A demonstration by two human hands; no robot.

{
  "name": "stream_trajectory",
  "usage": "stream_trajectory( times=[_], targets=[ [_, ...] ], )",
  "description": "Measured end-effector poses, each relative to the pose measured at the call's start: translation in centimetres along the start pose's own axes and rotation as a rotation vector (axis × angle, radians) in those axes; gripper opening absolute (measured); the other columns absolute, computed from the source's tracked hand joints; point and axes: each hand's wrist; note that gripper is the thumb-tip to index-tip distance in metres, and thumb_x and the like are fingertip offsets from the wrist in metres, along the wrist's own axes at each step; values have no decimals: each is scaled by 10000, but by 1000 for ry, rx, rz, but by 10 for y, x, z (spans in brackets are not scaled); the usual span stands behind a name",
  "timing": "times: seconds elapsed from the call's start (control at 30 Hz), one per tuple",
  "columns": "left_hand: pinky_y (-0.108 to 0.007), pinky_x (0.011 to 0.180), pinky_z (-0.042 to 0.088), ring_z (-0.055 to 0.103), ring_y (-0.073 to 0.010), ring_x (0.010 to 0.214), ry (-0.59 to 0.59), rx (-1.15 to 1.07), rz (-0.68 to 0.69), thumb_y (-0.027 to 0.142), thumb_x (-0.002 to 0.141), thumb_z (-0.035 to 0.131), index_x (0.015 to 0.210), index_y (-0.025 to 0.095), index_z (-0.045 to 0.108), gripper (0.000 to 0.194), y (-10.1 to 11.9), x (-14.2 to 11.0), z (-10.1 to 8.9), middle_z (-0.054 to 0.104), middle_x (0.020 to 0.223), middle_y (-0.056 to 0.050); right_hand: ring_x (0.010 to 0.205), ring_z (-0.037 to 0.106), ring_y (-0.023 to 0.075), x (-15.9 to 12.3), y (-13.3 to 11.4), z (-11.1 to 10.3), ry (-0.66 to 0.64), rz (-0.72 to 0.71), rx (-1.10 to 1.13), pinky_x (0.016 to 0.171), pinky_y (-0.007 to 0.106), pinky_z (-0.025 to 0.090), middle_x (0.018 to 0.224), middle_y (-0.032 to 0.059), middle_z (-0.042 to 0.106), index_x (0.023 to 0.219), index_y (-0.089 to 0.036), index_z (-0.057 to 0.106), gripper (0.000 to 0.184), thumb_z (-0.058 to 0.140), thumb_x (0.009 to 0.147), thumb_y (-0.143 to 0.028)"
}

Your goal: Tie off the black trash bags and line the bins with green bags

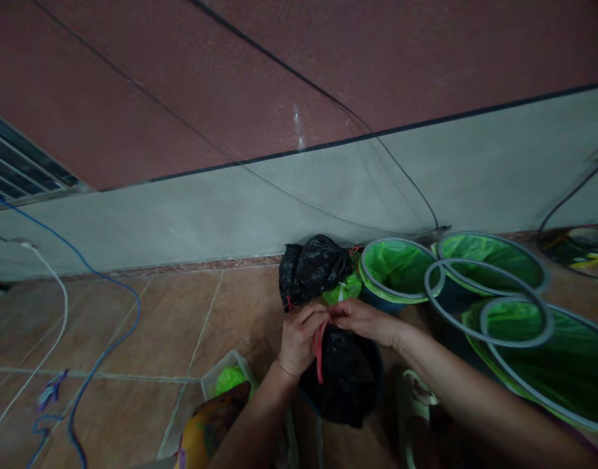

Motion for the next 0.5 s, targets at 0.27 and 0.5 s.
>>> stream_trajectory(
  times=[0.27,0.5],
  targets=[
    [-257,721,496,684,-160,785,-334,279,-342,264,972,488,844,213,716,266,0,1,2,722,809,-33,935,679,218,-6,-5,5,278,196,-885,805,289,461,963,116,745,886,-166,744,278,467,904,-170],
    [-277,686,454,666,-192,720,-380,237,-698,203,814,615,729,207,716,131,-11,-7,4,707,700,-46,1039,697,333,-13,-4,-2,157,438,-1022,790,355,494,1033,249,743,955,-70,748,330,434,856,-41]
  ],
)
Point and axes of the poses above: each hand's wrist, its own x-axis towards the middle knuckle, its own z-axis out of the palm, y = z × x
